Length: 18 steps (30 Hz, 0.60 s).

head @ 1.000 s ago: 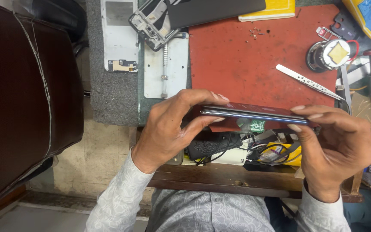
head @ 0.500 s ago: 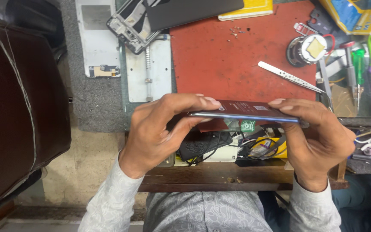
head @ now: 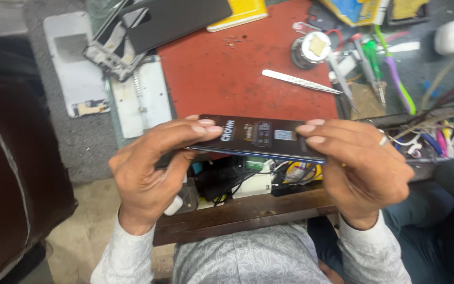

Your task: The person disassembles a smartphone, removes the battery, cleans internal components with a brush, applies adhesive, and reassembles the device. They handle the battery, back cover, and internal parts, using a screwdriver, tweezers, and a brush.

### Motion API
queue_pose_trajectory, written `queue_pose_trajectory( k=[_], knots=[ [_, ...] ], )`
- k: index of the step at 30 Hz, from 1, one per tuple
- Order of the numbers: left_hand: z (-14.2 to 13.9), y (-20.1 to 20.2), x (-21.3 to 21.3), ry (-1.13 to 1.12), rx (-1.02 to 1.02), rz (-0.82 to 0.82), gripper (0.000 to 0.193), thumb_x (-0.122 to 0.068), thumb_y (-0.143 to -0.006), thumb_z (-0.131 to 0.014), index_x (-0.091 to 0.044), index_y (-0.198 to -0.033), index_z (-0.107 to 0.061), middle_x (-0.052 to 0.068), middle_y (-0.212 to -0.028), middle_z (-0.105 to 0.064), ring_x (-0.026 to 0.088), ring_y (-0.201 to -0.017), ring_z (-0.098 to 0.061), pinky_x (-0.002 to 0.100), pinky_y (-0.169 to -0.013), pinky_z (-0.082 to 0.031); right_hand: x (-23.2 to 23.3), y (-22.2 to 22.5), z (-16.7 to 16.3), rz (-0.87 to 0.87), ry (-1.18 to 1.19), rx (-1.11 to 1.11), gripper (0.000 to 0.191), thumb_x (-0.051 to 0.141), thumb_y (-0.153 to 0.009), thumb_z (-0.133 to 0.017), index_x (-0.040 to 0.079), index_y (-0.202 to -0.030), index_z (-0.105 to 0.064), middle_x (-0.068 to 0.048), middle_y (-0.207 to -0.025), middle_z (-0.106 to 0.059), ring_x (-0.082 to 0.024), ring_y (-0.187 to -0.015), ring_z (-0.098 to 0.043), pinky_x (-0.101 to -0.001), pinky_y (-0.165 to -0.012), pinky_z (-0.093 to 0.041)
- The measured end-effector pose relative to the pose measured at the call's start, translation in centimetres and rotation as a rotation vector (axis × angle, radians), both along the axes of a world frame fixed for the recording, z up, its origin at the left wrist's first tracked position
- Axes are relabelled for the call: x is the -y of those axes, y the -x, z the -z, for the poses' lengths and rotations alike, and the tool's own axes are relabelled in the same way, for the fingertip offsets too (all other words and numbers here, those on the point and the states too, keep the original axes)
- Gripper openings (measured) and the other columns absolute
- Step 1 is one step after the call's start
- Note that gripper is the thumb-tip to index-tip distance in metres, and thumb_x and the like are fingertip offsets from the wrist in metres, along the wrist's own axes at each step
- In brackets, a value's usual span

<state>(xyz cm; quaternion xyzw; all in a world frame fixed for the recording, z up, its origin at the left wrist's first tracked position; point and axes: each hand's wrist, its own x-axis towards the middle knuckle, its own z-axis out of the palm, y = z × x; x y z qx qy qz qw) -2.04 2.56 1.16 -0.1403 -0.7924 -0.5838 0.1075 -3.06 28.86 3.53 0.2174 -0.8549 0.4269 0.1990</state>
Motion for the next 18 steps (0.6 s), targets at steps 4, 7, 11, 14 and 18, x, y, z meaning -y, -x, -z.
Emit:
queue_pose_trajectory(
  k=[4,7,11,14,18],
  knots=[
    [-0.1,-0.3,-1.3,0.036,0.017,-0.055,0.030,0.014,-0.095,-0.071,-0.001,-0.120,-0.068,0.009,-0.117,-0.077,0.022,-0.113,-0.077,0.032,-0.103,-0.062,-0.3,-0.6,-1.5,0.004,-0.015,0.000,0.028,-0.021,-0.067,-0.067,-0.004,-0.089,-0.068,-0.014,-0.090,-0.074,-0.028,-0.087,-0.074,-0.0366,-0.083,-0.059],
    [0.0,-0.2,-1.9,0.052,0.043,-0.083,0.031,0.016,-0.093,-0.067,-0.001,-0.119,-0.069,0.009,-0.116,-0.077,0.022,-0.113,-0.077,0.032,-0.100,-0.063,-0.2,-1.0,-2.1,-0.026,0.017,-0.009,0.025,-0.016,-0.076,-0.078,-0.001,-0.095,-0.069,-0.013,-0.094,-0.075,-0.027,-0.090,-0.075,-0.0361,-0.087,-0.059],
    [0.2,0.2,-3.0,0.109,-0.004,-0.104,0.033,0.016,-0.091,-0.067,-0.004,-0.116,-0.072,0.009,-0.115,-0.077,0.022,-0.111,-0.077,0.032,-0.098,-0.062,-0.7,-1.3,-2.6,-0.140,0.136,0.017,0.031,-0.012,-0.081,-0.076,0.000,-0.104,-0.060,-0.017,-0.098,-0.074,-0.027,-0.094,-0.074,-0.0361,-0.087,-0.062],
    [0.2,0.3,-3.7,0.133,-0.001,-0.116,0.035,0.016,-0.089,-0.066,-0.006,-0.114,-0.074,0.009,-0.113,-0.077,0.023,-0.110,-0.077,0.032,-0.096,-0.062,-0.7,-1.9,-2.9,-0.211,0.205,0.083,0.039,-0.008,-0.084,-0.077,0.003,-0.112,-0.054,-0.018,-0.103,-0.075,-0.027,-0.101,-0.073,-0.0370,-0.090,-0.062],
    [0.3,0.4,-4.4,0.123,0.013,-0.095,0.032,0.015,-0.090,-0.066,-0.006,-0.114,-0.073,0.010,-0.112,-0.077,0.024,-0.110,-0.077,0.033,-0.094,-0.061,-0.4,-2.1,-3.3,-0.249,0.251,0.076,0.048,-0.006,-0.083,-0.079,0.001,-0.119,-0.050,-0.019,-0.104,-0.074,-0.026,-0.102,-0.074,-0.0363,-0.088,-0.062]
  ],
)
